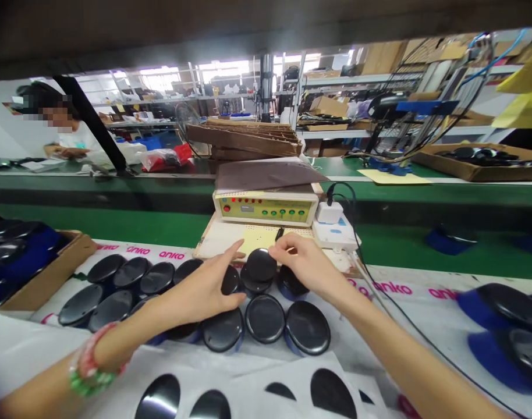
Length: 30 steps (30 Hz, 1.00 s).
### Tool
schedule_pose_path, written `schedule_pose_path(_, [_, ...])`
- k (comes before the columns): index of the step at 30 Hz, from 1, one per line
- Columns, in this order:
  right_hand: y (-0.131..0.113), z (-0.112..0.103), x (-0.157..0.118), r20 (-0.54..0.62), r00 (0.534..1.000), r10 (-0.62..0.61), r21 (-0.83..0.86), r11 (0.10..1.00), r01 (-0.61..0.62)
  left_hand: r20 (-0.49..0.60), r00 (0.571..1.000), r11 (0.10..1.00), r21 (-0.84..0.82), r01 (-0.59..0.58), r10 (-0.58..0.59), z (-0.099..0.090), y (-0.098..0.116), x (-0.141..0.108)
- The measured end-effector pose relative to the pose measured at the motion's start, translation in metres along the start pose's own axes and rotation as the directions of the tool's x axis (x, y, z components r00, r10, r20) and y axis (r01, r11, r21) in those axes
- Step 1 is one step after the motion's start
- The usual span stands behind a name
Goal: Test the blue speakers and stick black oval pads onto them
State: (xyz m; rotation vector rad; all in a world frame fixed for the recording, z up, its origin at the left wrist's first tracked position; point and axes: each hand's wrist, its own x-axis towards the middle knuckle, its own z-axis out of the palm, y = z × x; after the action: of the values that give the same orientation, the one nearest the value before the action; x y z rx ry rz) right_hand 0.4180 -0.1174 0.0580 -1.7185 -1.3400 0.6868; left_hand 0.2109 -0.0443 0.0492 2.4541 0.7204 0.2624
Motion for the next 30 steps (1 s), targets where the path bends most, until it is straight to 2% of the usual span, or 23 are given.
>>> schedule_pose_path(3, [0.013, 0.017, 0.004, 0.004, 1.000, -0.027, 0.029, 0.999, 0.027, 0.039, 0.999, 0.994, -0.097, 0.041, -0.038, 0.014, -0.007, 0.016])
schedule_pose_path(6, [0.019, 0.019, -0.001, 0.006, 0.999, -0.046, 0.020, 0.999, 0.046, 0.002, 0.998, 0.996, -0.073, 0.059, -0.059, 0.021, -0.008, 0.017])
schedule_pose_path(9, [0.019, 0.020, -0.003, 0.016, 0.998, -0.052, -0.002, 0.999, 0.052, 0.002, 0.998, 0.997, -0.025, 0.070, -0.070, 0.021, -0.006, 0.017])
schedule_pose_path(13, [0.020, 0.024, -0.001, 0.027, 0.999, -0.042, -0.027, 0.999, 0.042, 0.056, 0.993, 0.995, -0.003, 0.100, -0.099, 0.019, -0.004, 0.020])
schedule_pose_path(18, [0.024, 0.027, -0.003, 0.004, 0.996, -0.091, -0.160, 0.983, 0.091, 0.081, 0.990, 0.993, 0.031, 0.110, -0.112, 0.020, -0.004, 0.020])
schedule_pose_path(30, [0.027, 0.032, -0.007, -0.035, 0.977, -0.212, -0.319, 0.929, 0.190, 0.043, 0.996, 0.993, 0.093, 0.077, -0.081, 0.023, -0.007, 0.019])
